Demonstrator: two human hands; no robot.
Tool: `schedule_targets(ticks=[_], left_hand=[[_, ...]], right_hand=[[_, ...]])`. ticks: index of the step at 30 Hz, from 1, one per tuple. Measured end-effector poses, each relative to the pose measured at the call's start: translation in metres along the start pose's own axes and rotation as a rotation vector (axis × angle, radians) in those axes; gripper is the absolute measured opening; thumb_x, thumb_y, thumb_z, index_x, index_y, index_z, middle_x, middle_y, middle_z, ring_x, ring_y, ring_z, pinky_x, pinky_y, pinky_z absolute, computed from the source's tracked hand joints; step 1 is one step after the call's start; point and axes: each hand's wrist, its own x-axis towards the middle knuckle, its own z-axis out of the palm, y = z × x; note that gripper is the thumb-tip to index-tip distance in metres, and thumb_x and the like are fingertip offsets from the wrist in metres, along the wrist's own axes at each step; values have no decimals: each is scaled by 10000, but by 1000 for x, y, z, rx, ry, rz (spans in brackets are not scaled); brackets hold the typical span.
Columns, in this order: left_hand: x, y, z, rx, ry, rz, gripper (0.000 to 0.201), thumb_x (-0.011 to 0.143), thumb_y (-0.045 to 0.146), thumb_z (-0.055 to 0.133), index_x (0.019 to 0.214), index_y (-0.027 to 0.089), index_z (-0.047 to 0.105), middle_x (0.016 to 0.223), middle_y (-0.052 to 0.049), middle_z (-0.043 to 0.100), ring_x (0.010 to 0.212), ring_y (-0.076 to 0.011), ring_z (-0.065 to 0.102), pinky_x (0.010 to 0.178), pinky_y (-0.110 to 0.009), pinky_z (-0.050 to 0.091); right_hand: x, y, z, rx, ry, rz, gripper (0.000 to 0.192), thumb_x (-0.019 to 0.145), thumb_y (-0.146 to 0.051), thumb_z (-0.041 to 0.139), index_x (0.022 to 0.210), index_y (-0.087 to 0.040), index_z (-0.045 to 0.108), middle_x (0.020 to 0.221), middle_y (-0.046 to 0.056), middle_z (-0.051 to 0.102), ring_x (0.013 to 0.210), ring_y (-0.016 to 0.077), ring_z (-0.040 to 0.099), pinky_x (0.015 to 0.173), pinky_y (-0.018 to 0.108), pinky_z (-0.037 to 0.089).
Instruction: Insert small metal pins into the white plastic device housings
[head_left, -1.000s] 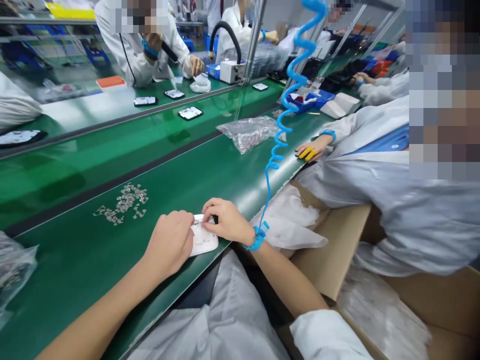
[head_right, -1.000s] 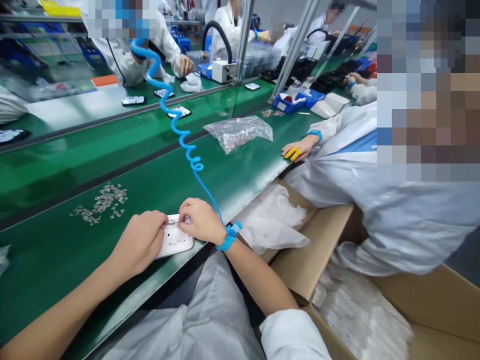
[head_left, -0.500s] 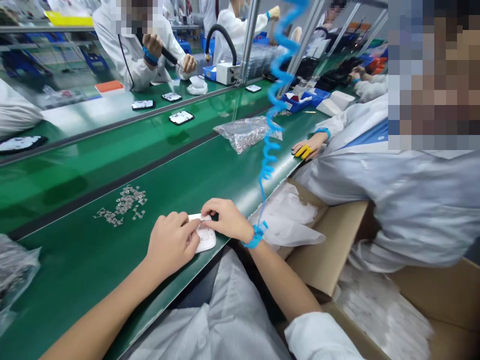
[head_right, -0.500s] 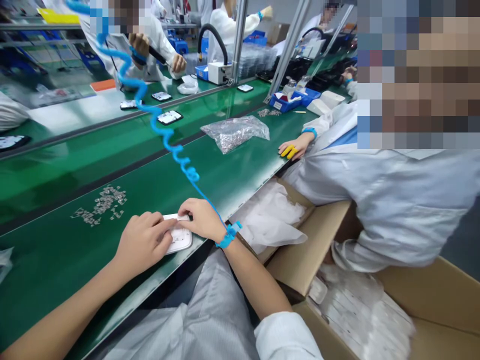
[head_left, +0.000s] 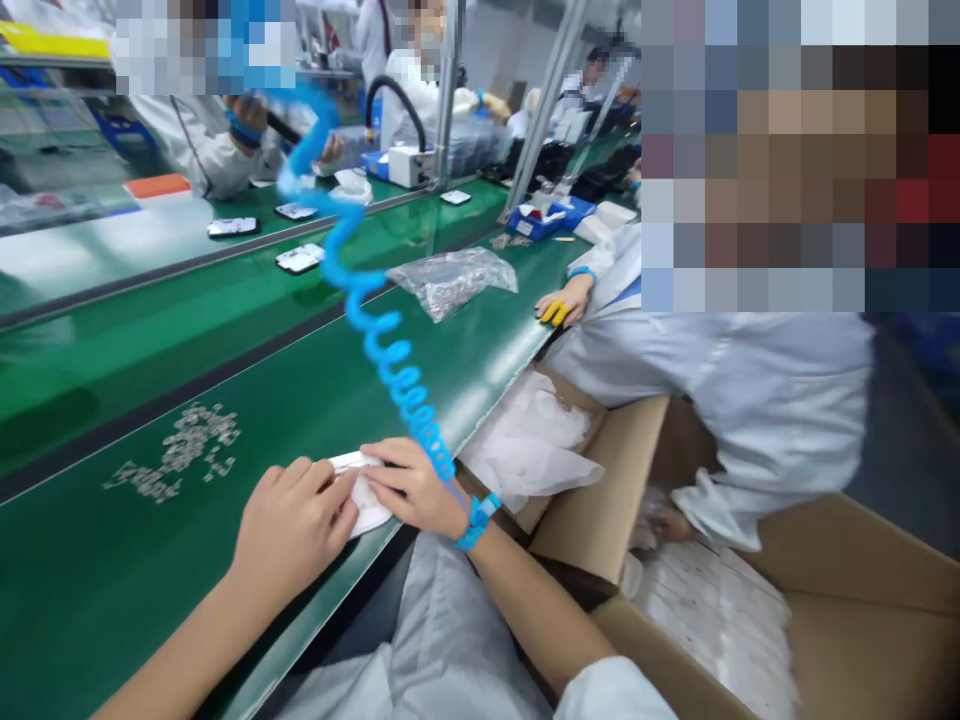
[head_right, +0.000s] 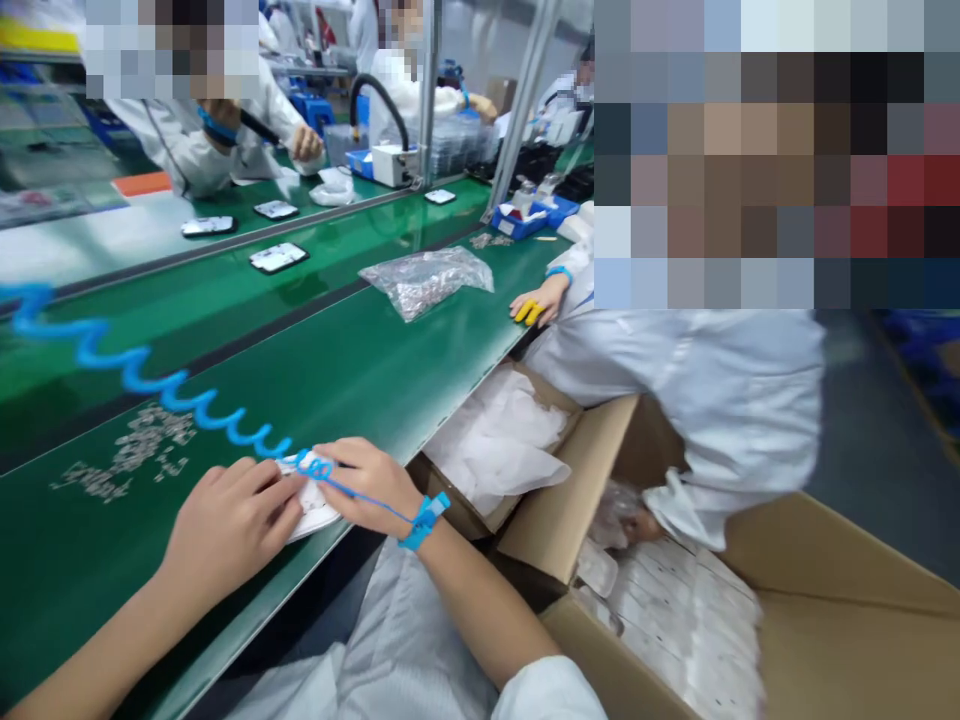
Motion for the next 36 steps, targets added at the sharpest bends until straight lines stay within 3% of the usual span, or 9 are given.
schedule_targets(ticks=[8, 12, 17, 26, 32, 36], left_hand=[[-7, -14, 19, 26, 43, 123, 190, 916, 254, 527, 920, 227, 715, 858, -89, 664, 814, -273, 555, 652, -413, 328], [-12, -21, 26, 40, 31, 182, 206, 894, 213, 527, 948, 255, 722, 904, -85, 676, 835, -272, 564, 649, -407, 317], [-16, -24, 31, 123, 57, 248, 280, 879, 137, 520, 990, 286, 729, 980, -70, 696, 846, -271, 569, 653, -413, 331], [-13, -15, 20, 178, -9, 250, 327, 850, 51, 523, 950, 274, 741, 1057, -66, 716, 912, -296, 599, 686, -448, 376], [-7, -12, 17, 91, 58, 222, 290, 883, 97, 497, 913, 253, 740, 901, -73, 707, 820, -273, 577, 669, -421, 326], [-1, 1, 6, 86, 28, 94, 242, 943, 237, 511, 833, 199, 723, 735, -68, 653, 764, -260, 567, 678, -418, 321]], right_hand=[[5, 4, 5, -255, -3, -80, 254, 1001, -272, 517, 1055, -152, 734, 1288, 90, 678, 1163, 132, 626, 1072, 254, 519], [7, 2, 2, -287, -98, -45, 246, 1005, -274, 512, 1072, -159, 718, 1313, 86, 665, 1196, 134, 613, 1064, 264, 528], [10, 1, -1, -328, -115, -96, 233, 1000, -255, 506, 1073, -150, 702, 1280, 93, 677, 1186, 144, 616, 1086, 290, 515], [12, 3, -4, -442, -127, -211, 223, 995, -262, 510, 1089, -153, 681, 1250, 92, 685, 1126, 153, 619, 1072, 296, 518], [16, 0, -8, -472, -205, -229, 218, 1007, -266, 492, 989, -166, 684, 1225, 87, 671, 1153, 159, 584, 1067, 298, 503], [15, -1, -8, -262, -173, -119, 236, 981, -223, 501, 881, -162, 706, 1129, 100, 705, 1125, 181, 615, 1023, 327, 519]])
